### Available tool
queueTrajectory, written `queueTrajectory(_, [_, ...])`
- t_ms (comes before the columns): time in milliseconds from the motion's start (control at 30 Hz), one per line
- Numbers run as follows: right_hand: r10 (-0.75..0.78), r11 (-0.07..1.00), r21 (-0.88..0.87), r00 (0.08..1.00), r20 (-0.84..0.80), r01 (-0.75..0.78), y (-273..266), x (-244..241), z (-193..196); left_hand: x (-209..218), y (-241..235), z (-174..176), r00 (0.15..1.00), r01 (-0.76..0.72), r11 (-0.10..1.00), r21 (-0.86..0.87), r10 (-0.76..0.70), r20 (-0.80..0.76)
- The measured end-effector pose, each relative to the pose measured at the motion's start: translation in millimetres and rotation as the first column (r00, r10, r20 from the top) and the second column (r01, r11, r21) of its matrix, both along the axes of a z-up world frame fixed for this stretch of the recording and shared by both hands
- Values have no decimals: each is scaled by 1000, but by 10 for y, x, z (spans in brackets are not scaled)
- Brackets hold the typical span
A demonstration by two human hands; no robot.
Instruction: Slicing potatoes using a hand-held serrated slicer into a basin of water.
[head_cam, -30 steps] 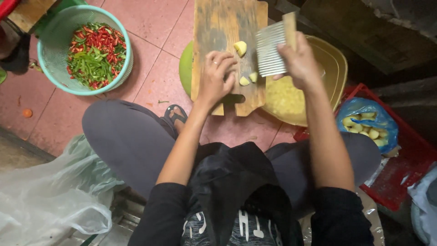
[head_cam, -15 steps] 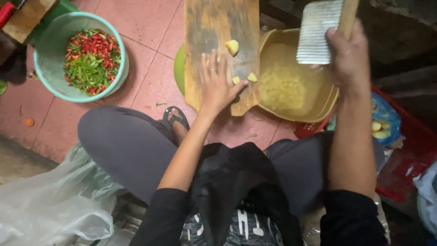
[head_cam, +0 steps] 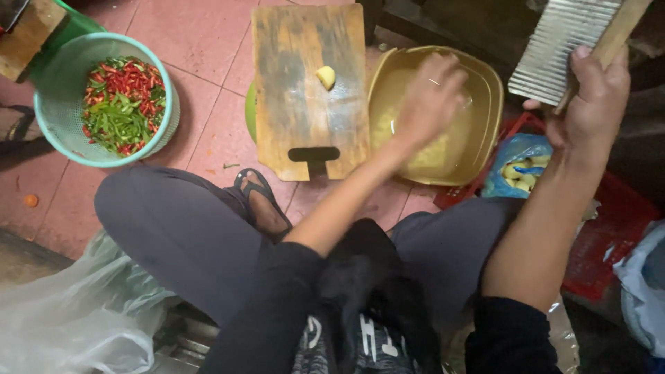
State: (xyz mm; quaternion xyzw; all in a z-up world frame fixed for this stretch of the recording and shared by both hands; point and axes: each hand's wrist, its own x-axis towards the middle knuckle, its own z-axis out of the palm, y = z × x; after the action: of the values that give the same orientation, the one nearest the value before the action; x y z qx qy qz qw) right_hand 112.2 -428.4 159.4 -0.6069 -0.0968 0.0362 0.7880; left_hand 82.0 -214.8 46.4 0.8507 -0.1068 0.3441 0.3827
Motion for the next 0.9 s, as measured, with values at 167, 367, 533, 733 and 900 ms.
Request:
queueTrajectory(167, [12,1000,-24,999,44,-11,8,16,-128,-400,1657,183,952,-305,951,-53,306,9])
queueTrajectory(367, [-23,901,-434,1000,-13,15,952,-49,-526,-1222,2521,-486,767,-506,862,28,465,-442])
queueTrajectory(533, [7,904,-420,984,-180,-83,1685,-124,-1066,-1222,2313,-346,812,-509,858,63,503,-296])
queueTrajectory(733, [34,842,-539,999,-12,-35,1847,-262,-940,-625,1956,-254,935,-239,970,44,242,-261])
queueTrajectory(900, [68,783,-622,996,53,-20,1849,-343,-898,-316,1926,-699,887,-218,975,51,220,-405])
